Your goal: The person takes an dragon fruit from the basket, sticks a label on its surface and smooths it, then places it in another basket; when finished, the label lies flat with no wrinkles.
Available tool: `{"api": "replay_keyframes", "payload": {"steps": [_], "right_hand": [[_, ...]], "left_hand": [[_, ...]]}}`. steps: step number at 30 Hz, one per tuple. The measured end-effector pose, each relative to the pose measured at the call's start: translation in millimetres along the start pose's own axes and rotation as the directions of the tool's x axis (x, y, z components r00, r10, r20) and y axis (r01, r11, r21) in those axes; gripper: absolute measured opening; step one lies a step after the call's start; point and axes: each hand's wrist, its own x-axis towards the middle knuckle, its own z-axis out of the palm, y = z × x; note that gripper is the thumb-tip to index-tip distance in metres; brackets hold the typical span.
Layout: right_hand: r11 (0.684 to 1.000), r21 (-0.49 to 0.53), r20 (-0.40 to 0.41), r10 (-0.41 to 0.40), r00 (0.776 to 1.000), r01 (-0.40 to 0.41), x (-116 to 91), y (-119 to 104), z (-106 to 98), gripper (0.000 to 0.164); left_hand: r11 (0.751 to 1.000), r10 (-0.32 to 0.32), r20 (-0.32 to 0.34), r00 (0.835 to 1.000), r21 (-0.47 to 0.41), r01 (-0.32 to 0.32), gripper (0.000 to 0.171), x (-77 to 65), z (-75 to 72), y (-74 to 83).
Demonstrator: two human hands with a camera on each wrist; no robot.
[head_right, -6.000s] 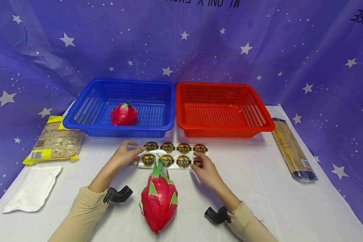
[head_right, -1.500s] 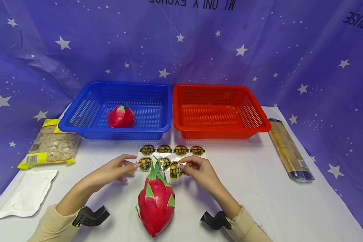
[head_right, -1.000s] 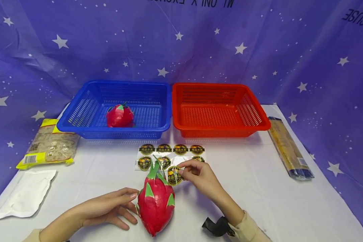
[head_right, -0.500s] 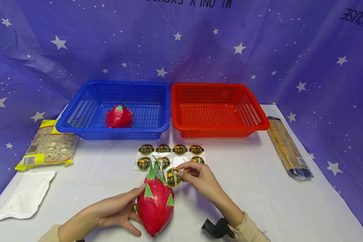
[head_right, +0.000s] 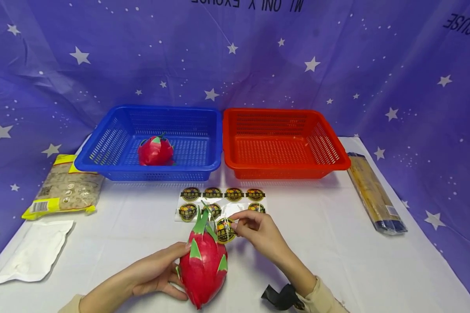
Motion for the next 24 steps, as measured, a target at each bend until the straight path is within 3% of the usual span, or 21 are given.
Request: {"api": "replay_keyframes", "payload": {"steps": [5, 12, 24], "right_hand": [[1.0, 0.0, -0.018, -0.017, 1.0, 0.017, -1.2, -0.1, -1.4, 0.024], [0.999, 0.008, -0.028, -0.048, 0.998, 0.048, -1.8, 0.1, -1.6, 0.024], [0.996, 0.066, 0.001, -0.052, 0.999, 0.052, -6.3, -4.1, 1.3, 0.024]], "left_hand": [[0.999, 0.021, -0.079, 0.997, 0.035, -0.018, 0.066, 2.1, 2.5, -1.4], [0.993, 0.105, -0.122, 0.987, 0.069, -0.097, 0.06, 7.5, -3.1, 0.4], [0.982, 0.151, -0.181, 0.972, 0.141, -0.126, 0.06, 26.4, -21.7, 23.3]]}}
